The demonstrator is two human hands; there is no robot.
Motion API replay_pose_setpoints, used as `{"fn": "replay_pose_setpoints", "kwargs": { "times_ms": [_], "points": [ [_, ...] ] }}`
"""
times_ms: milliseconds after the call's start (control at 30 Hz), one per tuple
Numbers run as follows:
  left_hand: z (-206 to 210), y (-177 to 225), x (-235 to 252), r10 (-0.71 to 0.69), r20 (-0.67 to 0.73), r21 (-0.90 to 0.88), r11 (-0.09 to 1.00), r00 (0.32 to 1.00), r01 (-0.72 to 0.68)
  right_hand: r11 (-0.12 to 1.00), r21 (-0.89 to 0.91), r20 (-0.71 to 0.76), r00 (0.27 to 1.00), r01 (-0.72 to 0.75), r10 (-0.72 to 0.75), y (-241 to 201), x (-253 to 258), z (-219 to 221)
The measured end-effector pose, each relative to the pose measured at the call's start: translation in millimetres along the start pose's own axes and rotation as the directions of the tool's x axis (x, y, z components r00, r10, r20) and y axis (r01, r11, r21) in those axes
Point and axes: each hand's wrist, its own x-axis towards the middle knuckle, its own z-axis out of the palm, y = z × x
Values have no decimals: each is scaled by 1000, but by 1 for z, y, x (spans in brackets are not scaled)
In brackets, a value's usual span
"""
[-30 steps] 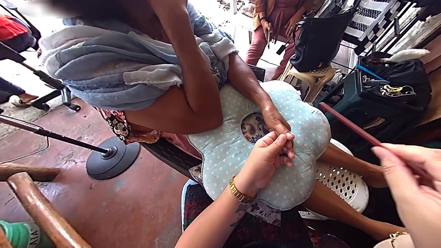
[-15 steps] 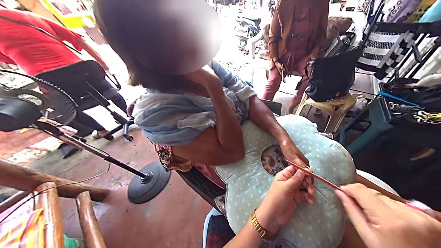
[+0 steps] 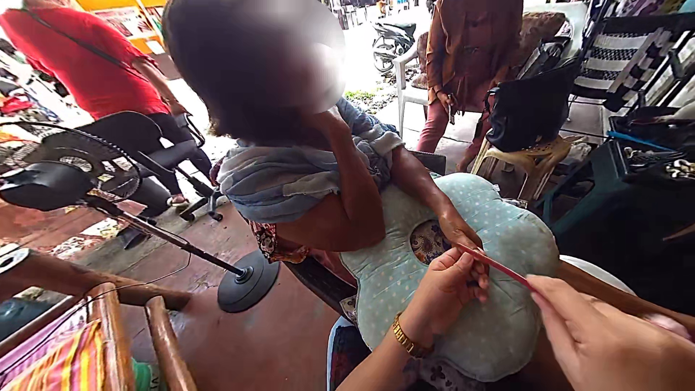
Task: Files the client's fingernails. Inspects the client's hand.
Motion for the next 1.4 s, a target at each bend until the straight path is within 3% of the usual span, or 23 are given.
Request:
{"fn": "replay_pose_setpoints", "kwargs": {
  "times_ms": [100, 267, 400, 500, 567, 667, 733, 867, 933, 1033, 1133, 1200, 1333, 1400],
  "points": [
    [3, 2, 0, -2, -8, -3, 1000, 1000, 2, 997, -58, -240, 968, 59, -71, 7, 8, 31],
    [-3, 7, -1, -31, 95, -98, 994, 995, 41, 999, 46, -251, 968, 18, -6, 36, -1, 14],
    [2, 10, 0, -76, -5, -160, 984, 997, 74, 997, 33, -356, 933, 74, -57, 24, 6, 38],
    [-1, 9, 0, -65, 15, -193, 979, 998, 67, 999, 45, -317, 948, -14, 27, 43, 0, 31],
    [-1, 9, 0, -61, 22, -198, 978, 998, 64, 999, 23, -395, 918, -44, 49, 45, 1, 34],
    [-1, 8, 0, -53, 38, -191, 980, 998, 59, 975, 142, -509, 858, 169, -74, 23, 1, 58],
    [-2, 8, 0, -49, 42, -207, 977, 998, 57, 966, 120, -511, 849, 228, -136, 18, 2, 73],
    [-7, 7, -1, -54, 71, -218, 974, 996, 68, 999, 30, -520, 854, -12, 26, 70, 7, 68],
    [-6, 6, -1, -49, 73, -222, 973, 996, 64, 987, 129, -549, 836, 92, -7, 79, 6, 65],
    [-5, 6, -1, -55, 54, -223, 973, 997, 66, 938, 165, -484, 854, 305, -192, 57, 0, 79],
    [-8, 6, 1, -50, 79, -181, 981, 996, 63, 984, 44, -540, 833, 171, -121, 77, 10, 86],
    [-9, 6, 0, -41, 86, -153, 987, 995, 54, 987, 114, -611, 791, 116, -23, 96, 22, 83],
    [-11, 4, 1, -31, 112, -163, 985, 993, 49, 890, 229, -543, 810, 395, -220, 74, 27, 90],
    [-12, 5, 1, -42, 123, -167, 984, 992, 62, 898, 187, -548, 801, 399, -242, 69, 36, 99]
  ]
}}
